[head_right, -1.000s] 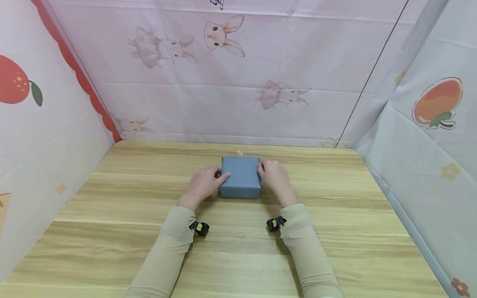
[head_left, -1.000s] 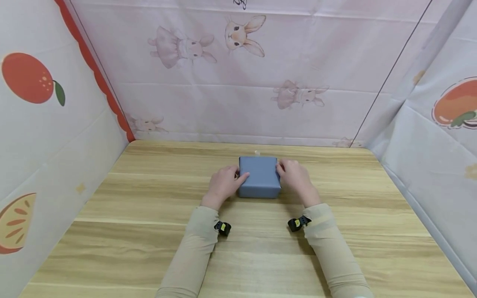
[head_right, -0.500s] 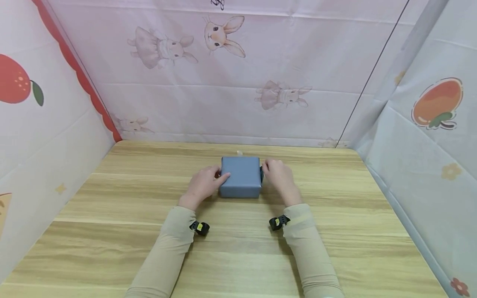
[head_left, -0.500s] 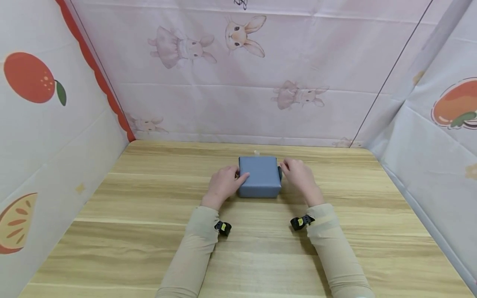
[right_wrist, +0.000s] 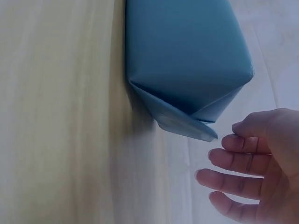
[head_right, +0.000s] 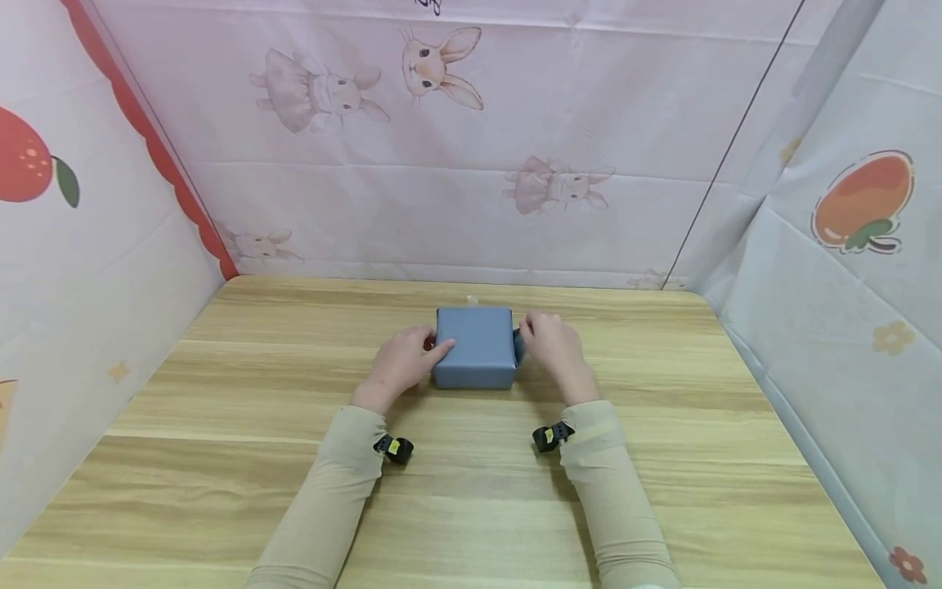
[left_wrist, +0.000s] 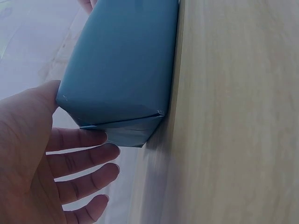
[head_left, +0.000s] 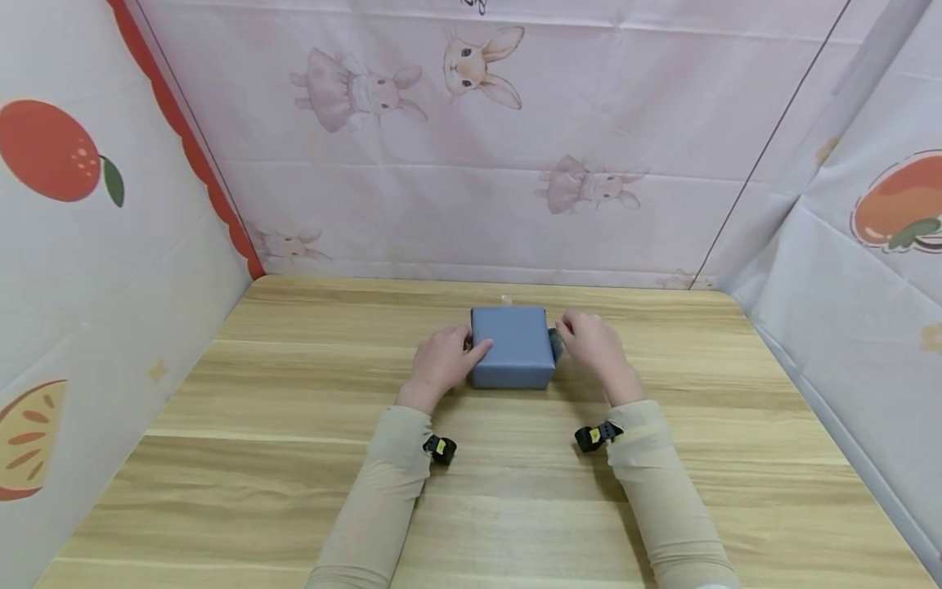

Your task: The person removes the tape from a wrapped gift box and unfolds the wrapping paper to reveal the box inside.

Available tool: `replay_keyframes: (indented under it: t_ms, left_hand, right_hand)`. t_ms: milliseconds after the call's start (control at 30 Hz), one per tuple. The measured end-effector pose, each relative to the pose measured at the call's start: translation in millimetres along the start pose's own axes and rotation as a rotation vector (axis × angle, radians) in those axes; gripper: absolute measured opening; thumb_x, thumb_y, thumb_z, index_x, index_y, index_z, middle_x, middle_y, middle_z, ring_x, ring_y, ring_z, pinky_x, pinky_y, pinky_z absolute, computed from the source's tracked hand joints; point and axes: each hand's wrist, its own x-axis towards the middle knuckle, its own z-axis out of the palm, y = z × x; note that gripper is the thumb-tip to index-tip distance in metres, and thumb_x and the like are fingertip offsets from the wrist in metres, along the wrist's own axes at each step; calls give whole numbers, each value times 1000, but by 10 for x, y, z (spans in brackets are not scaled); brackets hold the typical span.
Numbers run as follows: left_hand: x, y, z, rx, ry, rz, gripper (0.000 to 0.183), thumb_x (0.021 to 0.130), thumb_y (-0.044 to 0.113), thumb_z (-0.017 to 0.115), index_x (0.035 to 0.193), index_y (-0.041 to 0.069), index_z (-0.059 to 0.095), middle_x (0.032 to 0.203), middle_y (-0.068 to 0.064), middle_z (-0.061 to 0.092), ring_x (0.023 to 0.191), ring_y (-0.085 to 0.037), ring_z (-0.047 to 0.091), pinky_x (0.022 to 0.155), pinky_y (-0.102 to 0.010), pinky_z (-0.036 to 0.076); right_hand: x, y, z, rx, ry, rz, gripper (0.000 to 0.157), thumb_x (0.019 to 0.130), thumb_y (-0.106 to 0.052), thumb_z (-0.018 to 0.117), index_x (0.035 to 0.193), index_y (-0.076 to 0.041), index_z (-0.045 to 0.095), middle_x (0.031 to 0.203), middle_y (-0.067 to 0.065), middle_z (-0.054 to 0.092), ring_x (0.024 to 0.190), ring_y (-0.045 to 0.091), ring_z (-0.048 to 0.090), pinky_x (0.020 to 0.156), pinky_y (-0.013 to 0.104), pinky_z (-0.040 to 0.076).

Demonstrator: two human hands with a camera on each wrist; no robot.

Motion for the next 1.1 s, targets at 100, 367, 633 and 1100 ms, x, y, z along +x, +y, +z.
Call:
replay_keyframes:
  t_ms: [100, 367, 633, 1100]
  left_hand:
    - [4, -4, 3, 2, -3, -1, 44, 96, 58, 49, 84, 16, 54, 75, -1, 55, 67, -18, 50, 57, -29, 36]
    - [29, -25, 16, -4, -7, 2, 45, 96, 59, 48, 83, 16, 54, 75, -1, 56, 67, -18, 51, 57, -29, 36]
    - [46, -38, 24, -9, -17, 3, 45, 96, 59, 48, 84, 16, 54, 76, -1, 56, 68, -17, 51, 58, -29, 37]
    - [62, -52, 23, 3, -14, 7, 45, 95, 59, 47, 84, 16, 54, 75, -1, 55, 67, -17, 51, 57, -28, 36]
  right_hand:
    - [5, 15, -4, -3, -8, 2, 24, 101, -22, 48, 84, -9, 60, 69, 6, 56, 58, 18, 48, 52, 28, 36]
    - [-3, 10, -77, 4, -17, 12, 23, 101, -23, 50, 85, -9, 60, 70, 6, 57, 60, 17, 49, 51, 28, 35]
    - [-11, -17, -133, 1, 58, -10, 24, 100, -28, 52, 96, -7, 64, 82, 9, 66, 68, 21, 58, 55, 31, 44]
    - [-14, -166, -66, -129, 67, -103, 40, 97, -46, 54, 106, -8, 61, 91, 9, 66, 70, 22, 59, 57, 35, 46]
